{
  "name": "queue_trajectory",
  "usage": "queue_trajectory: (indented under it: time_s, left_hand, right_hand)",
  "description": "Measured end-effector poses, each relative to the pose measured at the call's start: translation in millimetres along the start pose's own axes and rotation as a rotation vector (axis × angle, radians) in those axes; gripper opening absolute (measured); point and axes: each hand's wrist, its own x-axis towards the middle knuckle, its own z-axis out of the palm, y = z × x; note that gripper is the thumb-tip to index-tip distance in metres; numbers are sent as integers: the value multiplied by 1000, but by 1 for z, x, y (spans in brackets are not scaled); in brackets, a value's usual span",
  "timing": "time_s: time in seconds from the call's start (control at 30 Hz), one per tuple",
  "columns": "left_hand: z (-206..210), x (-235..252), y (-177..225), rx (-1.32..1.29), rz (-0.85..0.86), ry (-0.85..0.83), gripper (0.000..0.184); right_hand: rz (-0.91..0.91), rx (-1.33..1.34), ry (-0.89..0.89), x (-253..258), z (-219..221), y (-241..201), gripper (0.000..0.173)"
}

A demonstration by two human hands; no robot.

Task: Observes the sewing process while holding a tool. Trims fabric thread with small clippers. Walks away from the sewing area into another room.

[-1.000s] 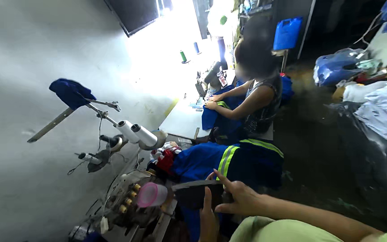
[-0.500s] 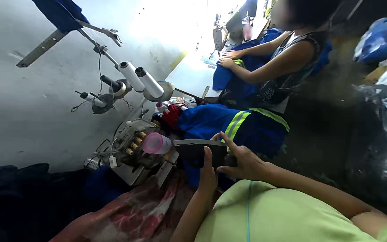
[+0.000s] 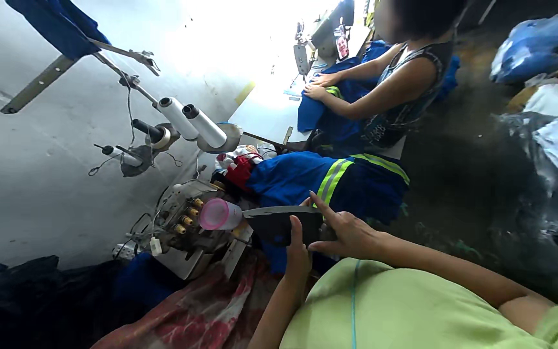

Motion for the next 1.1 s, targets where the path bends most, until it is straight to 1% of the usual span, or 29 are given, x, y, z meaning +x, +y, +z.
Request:
queue_trajectory:
  time_s: [0.07, 0.2, 0.33, 0.43, 0.6, 0.73, 0.83, 0.93, 1.1]
  left_hand:
    - [0, 1, -4, 36, 39, 1, 63]
    - [5, 2, -9, 59, 65, 49, 44]
    - [10, 5, -12, 101, 87, 164, 36]
    - [8, 6, -17, 55, 95, 197, 29]
    - [4, 9, -20, 35, 104, 191, 30]
    - [1, 12, -25, 36, 129, 218, 30]
    - [-1, 12, -25, 40, 123, 241, 29]
    - [1, 16, -29, 47, 94, 249, 32]
    - [11, 36, -32, 51, 98, 343, 32]
  right_hand:
    - [14, -2, -6, -1, -2, -1, 95]
    - [22, -30, -4, -2, -4, -2, 92]
    - [20, -61, 5, -1, -6, 2, 89]
    - [-5, -71, 27, -2, -5, 6, 85]
    - [-17, -106, 18, 1, -6, 7, 82]
    - [0, -144, 8, 5, -5, 7, 83]
    - [18, -149, 21, 6, -1, 7, 83]
    - [55, -129, -6, 9, -4, 11, 83]
    - [60, -131, -84, 29, -23, 22, 82]
